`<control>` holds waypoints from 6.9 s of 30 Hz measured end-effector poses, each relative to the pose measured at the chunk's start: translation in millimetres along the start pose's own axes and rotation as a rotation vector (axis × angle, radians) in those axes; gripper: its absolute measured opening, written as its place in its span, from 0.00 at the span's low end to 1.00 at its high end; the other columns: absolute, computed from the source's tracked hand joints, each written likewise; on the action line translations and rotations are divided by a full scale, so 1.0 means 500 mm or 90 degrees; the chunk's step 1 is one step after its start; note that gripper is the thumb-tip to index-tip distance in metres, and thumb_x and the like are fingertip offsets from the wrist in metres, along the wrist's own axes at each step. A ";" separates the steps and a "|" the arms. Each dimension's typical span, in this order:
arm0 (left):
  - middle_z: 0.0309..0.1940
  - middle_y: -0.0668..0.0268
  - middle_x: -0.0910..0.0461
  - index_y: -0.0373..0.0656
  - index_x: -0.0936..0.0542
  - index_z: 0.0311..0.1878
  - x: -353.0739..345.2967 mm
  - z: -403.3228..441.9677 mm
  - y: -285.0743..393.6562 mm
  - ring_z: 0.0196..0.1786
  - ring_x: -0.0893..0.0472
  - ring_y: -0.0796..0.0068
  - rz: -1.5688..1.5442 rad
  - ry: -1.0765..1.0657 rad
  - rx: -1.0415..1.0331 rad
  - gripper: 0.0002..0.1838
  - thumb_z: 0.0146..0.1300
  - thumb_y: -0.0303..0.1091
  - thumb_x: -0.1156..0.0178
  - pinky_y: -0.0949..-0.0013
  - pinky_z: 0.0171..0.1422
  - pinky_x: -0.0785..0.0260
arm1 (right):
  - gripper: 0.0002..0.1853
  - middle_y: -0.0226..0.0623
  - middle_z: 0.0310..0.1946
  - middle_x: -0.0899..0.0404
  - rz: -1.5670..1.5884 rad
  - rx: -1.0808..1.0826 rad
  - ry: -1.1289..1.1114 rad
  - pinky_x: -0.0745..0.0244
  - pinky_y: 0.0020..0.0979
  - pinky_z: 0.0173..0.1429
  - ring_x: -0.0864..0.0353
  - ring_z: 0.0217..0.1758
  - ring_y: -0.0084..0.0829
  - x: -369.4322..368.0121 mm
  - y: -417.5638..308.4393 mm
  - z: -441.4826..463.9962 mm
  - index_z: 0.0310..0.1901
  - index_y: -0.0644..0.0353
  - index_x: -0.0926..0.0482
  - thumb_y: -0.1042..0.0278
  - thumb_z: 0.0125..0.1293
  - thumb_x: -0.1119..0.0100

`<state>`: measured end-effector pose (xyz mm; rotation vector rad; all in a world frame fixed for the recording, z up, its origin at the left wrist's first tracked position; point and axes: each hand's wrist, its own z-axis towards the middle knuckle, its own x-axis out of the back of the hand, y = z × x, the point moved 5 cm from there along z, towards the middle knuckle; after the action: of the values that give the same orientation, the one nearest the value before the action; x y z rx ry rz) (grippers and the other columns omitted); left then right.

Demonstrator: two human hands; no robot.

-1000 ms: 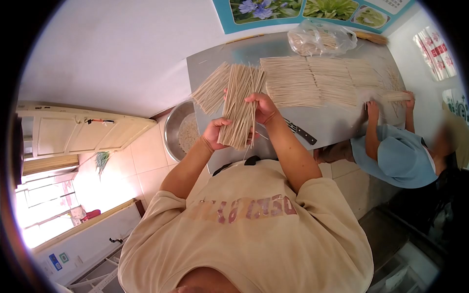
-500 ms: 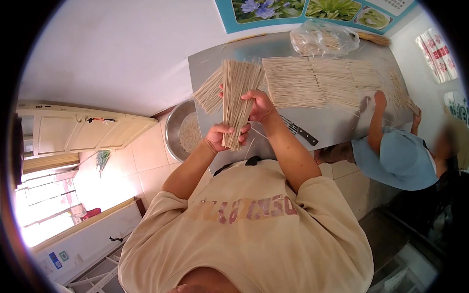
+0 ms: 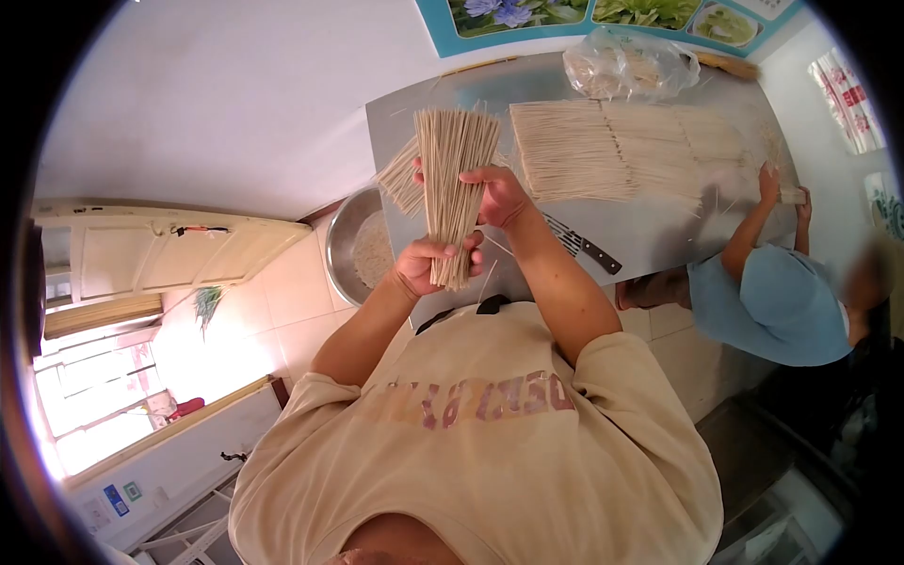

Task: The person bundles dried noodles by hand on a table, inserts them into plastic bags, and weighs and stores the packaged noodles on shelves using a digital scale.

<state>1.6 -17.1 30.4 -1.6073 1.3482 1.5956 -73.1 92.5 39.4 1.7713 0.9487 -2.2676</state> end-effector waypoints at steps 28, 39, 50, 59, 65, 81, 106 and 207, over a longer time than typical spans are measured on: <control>0.40 0.67 0.22 0.41 0.29 0.66 0.132 -0.072 0.043 0.38 0.20 0.73 0.234 0.287 0.117 0.30 0.57 0.21 0.39 0.66 0.47 0.23 | 0.13 0.30 0.34 0.17 -0.354 -0.017 0.504 0.29 0.23 0.37 0.20 0.33 0.20 0.227 0.017 -0.278 0.47 0.57 0.17 0.57 0.72 0.41; 0.42 0.64 0.20 0.39 0.24 0.58 0.080 -0.057 0.006 0.42 0.19 0.72 0.227 0.232 0.028 0.22 0.59 0.21 0.39 0.65 0.47 0.23 | 0.10 0.29 0.21 0.22 -0.842 0.019 0.297 0.28 0.29 0.32 0.24 0.24 0.23 -0.056 0.059 -0.137 0.40 0.59 0.20 0.64 0.64 0.32; 0.42 0.64 0.19 0.39 0.24 0.56 0.058 -0.054 0.014 0.42 0.18 0.72 0.353 0.214 -0.003 0.21 0.58 0.20 0.39 0.67 0.47 0.23 | 0.12 0.31 0.21 0.25 -0.812 0.055 0.338 0.28 0.33 0.32 0.25 0.24 0.30 -0.031 0.086 -0.139 0.42 0.60 0.25 0.68 0.59 0.33; 0.43 0.65 0.20 0.39 0.24 0.58 0.054 -0.053 0.033 0.42 0.20 0.74 0.459 0.274 -0.051 0.24 0.55 0.20 0.38 0.68 0.46 0.26 | 0.12 0.32 0.24 0.19 -0.868 -0.029 0.392 0.27 0.27 0.32 0.24 0.25 0.21 -0.035 0.086 -0.137 0.37 0.64 0.21 0.65 0.61 0.29; 0.43 0.68 0.20 0.40 0.24 0.57 0.030 -0.053 0.042 0.42 0.21 0.76 0.530 0.300 -0.080 0.25 0.54 0.18 0.39 0.69 0.47 0.27 | 0.11 0.30 0.24 0.19 -0.764 -0.017 0.410 0.28 0.26 0.31 0.23 0.25 0.20 -0.007 0.091 -0.131 0.37 0.65 0.17 0.64 0.62 0.31; 0.38 0.66 0.22 0.41 0.25 0.51 0.085 -0.076 0.056 0.39 0.20 0.72 0.537 0.441 -0.134 0.22 0.50 0.18 0.37 0.67 0.44 0.26 | 0.09 0.28 0.21 0.21 -0.636 -0.070 0.405 0.30 0.26 0.27 0.26 0.21 0.19 0.032 0.087 -0.140 0.33 0.64 0.18 0.66 0.65 0.38; 0.35 0.67 0.22 0.41 0.25 0.46 0.032 -0.065 0.041 0.38 0.21 0.73 0.491 0.348 -0.079 0.17 0.52 0.19 0.38 0.66 0.44 0.27 | 0.11 0.23 0.17 0.29 -0.539 0.033 0.495 0.43 0.22 0.19 0.37 0.16 0.15 0.030 0.011 -0.093 0.33 0.62 0.17 0.63 0.68 0.34; 0.58 0.50 0.21 0.35 0.32 0.69 0.034 -0.054 0.008 0.57 0.18 0.52 0.121 0.091 0.034 0.29 0.66 0.34 0.38 0.49 0.62 0.23 | 0.21 0.39 0.49 0.16 -0.057 -0.077 0.127 0.15 0.33 0.44 0.14 0.47 0.32 0.004 0.078 -0.108 0.60 0.63 0.25 0.63 0.71 0.37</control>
<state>7.0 -47.3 20.5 -1.6275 1.6478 1.5604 -10.9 90.9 15.4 1.9652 1.1949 -2.0615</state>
